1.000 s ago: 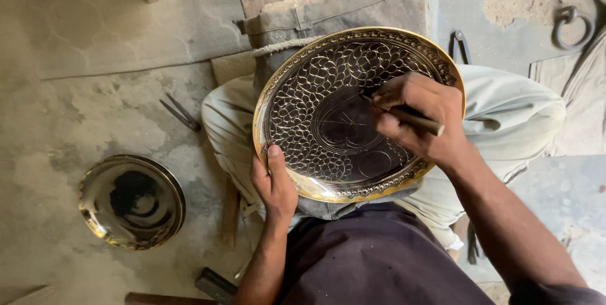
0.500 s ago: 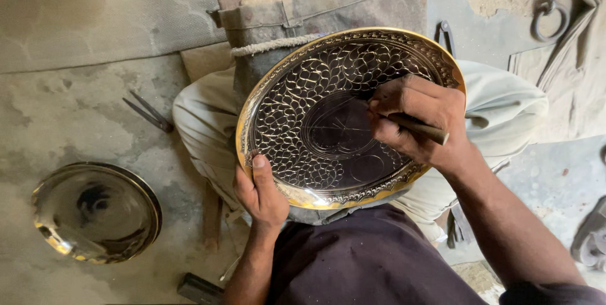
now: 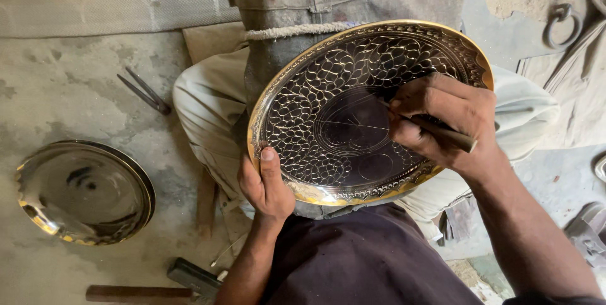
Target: The person sits on the floor with a large brass tray resting on their lap and uses a small chisel-like engraving tool to carve a geometric pattern into the tray's darkened center. They periodically reposition the tray, reach aside, and near the end tap the tool with a wooden mallet to deepen the engraved lines.
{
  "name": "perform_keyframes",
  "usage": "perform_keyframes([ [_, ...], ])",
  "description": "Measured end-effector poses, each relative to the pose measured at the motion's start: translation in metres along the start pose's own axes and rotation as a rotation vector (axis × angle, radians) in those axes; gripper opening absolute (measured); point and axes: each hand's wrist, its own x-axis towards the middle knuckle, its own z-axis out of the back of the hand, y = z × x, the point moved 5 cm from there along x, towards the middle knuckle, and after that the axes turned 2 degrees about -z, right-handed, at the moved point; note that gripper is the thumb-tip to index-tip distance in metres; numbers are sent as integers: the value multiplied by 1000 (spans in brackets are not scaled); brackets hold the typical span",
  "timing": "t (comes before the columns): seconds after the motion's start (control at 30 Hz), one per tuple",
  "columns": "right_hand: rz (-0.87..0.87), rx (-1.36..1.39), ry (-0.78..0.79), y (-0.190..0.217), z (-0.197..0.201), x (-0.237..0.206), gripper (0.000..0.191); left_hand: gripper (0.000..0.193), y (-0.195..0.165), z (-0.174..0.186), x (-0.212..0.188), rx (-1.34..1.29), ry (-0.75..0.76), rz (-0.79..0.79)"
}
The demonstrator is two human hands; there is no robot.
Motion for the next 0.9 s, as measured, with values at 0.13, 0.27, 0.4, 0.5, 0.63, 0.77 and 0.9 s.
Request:
perform_keyframes([
  [0.13,-5,-7,10,-1,0,-1,21,28,-5,0,2,29,12,-19],
  [0.27,-8,-50,0,-3,-2,-4,20,28,-6,0,2,64,15,-9],
  [0.4,-13,-43,-9,-5,-5,-7,20,32,-5,-1,3,8,34,-37],
  [0.5,-13,-37,-12,-7,-5,-10,20,30,-4,-1,3,17,36,-31],
  [0.63,-22,-35,-24,-7,-6,-15,19,29,-3,-1,1,11,35,-22],
  [0.77,-18,-56,-47,-6,-9,-19,18,28,-3,0,4,31,30,-14],
  [0.9,-54,-75,-65,-5,-11,-24,17,30,-10,0,6,30,44,-66],
])
